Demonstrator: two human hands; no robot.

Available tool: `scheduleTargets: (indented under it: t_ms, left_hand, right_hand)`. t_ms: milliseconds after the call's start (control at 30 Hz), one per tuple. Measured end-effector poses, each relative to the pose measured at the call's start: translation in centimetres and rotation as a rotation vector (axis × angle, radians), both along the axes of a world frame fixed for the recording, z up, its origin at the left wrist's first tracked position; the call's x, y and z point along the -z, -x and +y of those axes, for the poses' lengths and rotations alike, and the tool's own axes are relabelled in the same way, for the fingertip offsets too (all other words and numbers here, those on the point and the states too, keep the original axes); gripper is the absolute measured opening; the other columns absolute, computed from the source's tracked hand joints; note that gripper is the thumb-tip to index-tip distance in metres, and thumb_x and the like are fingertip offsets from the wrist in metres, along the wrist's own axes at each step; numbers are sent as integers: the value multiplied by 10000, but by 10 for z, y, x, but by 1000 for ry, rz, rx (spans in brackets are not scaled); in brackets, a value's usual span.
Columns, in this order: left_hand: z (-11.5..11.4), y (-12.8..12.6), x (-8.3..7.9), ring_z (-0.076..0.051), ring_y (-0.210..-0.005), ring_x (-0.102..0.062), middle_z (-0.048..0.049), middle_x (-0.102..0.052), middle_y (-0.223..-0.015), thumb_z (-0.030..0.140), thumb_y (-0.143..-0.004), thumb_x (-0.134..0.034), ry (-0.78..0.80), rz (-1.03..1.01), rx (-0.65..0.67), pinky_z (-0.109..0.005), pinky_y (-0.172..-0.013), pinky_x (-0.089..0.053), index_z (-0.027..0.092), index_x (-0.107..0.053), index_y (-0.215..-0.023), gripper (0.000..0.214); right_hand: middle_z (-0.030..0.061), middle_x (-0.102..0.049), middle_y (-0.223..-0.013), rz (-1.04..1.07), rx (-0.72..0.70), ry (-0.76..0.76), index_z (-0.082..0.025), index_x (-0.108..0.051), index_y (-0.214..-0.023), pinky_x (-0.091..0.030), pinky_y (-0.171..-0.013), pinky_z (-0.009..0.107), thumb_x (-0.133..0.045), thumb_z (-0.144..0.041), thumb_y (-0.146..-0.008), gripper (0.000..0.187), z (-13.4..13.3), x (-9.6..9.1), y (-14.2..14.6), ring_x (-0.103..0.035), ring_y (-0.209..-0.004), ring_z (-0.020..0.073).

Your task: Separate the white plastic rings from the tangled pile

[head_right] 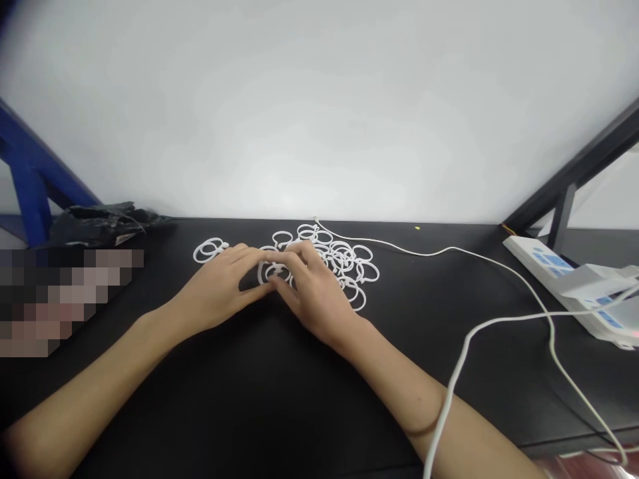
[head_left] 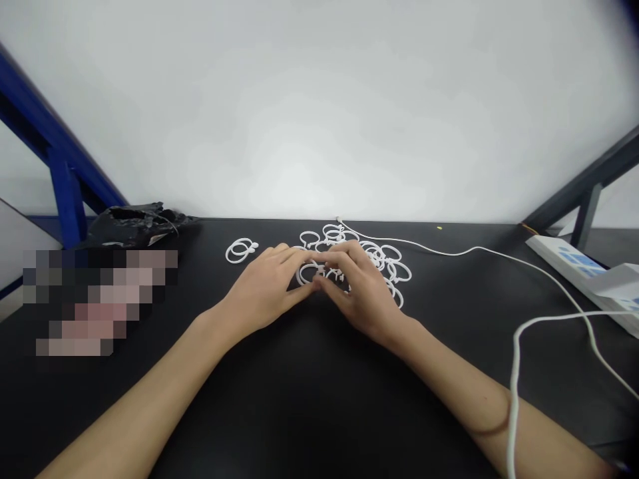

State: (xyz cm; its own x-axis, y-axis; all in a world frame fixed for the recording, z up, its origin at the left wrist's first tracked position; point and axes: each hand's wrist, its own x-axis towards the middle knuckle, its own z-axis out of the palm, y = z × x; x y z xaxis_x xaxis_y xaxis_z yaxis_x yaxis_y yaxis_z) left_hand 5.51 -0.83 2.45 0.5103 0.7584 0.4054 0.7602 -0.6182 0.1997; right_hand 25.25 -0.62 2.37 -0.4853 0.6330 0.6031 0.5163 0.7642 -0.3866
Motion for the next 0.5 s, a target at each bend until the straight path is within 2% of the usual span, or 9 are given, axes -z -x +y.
scheduleTargets:
  t_ms: [133, 167, 333, 400, 467, 500]
  left_hand:
    - [-3, -1, 2, -241, -1089, -589, -72, -640, -1233, 445, -928, -545, 0, -75, 3, -406, -937, -466, 213, -413, -1380, 525]
    - [-4, -1, 2, -239, -1093, -589, -65, -643, -1231, 444, -925, -549, 13, -78, 16, -407, -946, -464, 220, -429, -1369, 511]
    - [-7, -6, -3, -216, -999, -603, -38, -684, -1095, 400, -922, -554, 31, -91, 72, -382, -895, -480, 214, -579, -1159, 302]
    - [-6, -7, -5, -214, -993, -597, -34, -682, -1087, 377, -923, -545, 37, -85, 73, -378, -885, -482, 219, -586, -1139, 271]
    - [-4, -5, -5, -210, -1006, -588, -27, -672, -1116, 360, -927, -525, 43, -86, 52, -374, -891, -481, 233, -578, -1166, 276]
    - [-2, -2, -5, -211, -1018, -583, -27, -666, -1132, 355, -929, -511, 38, -89, 15, -374, -894, -481, 238, -572, -1184, 287]
  right_hand:
    - [14, -664, -915, 53, -26, 124, -229, -622, -985, -494, -753, 270, -585, -246, -925, 72, 1, -1, -2, -616, -812, 138]
    - [-4, -676, -874, 80, -23, 149, -228, -622, -929, -488, -732, 257, -585, -227, -923, 37, 1, -1, -2, -619, -773, 125]
    - [-37, -694, -792, 172, 20, 239, -217, -594, -780, -469, -676, 230, -588, -178, -905, 131, -2, -5, 0, -626, -698, 102]
    - [-31, -705, -814, 168, 51, 271, -220, -604, -796, -476, -692, 240, -598, -193, -902, 109, -2, -4, 1, -636, -717, 111]
    - [-14, -711, -869, 136, 82, 292, -236, -629, -930, -491, -736, 268, -613, -236, -902, 32, -1, -2, 2, -648, -780, 134]
    - [0, -708, -904, 113, 95, 285, -242, -621, -1030, -497, -767, 290, -623, -265, -900, 132, -1, 0, 2, -649, -825, 152]
